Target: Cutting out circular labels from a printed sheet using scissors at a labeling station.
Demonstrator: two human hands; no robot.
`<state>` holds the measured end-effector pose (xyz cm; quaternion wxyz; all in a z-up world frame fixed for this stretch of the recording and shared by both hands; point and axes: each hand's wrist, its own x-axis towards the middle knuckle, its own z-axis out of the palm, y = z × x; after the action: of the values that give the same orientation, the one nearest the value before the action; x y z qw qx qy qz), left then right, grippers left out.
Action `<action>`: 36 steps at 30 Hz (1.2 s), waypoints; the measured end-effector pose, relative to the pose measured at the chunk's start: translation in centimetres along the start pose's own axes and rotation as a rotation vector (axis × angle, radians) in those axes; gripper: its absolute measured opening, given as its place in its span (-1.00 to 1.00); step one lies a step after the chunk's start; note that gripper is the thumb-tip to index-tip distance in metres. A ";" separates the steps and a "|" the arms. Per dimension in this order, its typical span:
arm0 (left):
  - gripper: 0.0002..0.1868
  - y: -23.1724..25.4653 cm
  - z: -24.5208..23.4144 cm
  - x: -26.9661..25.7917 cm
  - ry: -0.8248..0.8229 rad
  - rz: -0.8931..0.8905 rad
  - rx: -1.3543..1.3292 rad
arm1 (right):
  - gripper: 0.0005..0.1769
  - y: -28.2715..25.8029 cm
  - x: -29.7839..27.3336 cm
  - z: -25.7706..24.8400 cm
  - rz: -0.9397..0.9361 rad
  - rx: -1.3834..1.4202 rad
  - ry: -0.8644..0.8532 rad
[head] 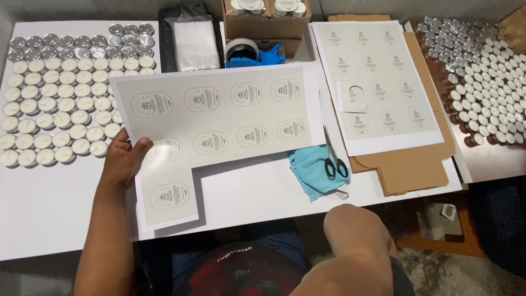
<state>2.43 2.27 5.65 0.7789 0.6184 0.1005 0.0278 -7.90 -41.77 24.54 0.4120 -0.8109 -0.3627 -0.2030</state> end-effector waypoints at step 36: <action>-0.59 -0.5 -0.7 0.2 0.035 0.026 -0.097 | -0.52 15.3 -10.7 1.7 1.159 -0.012 0.222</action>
<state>2.49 2.90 5.01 0.8055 0.5808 0.1046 0.0534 -3.29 -50.94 8.85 0.4866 -0.8530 0.1861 -0.0304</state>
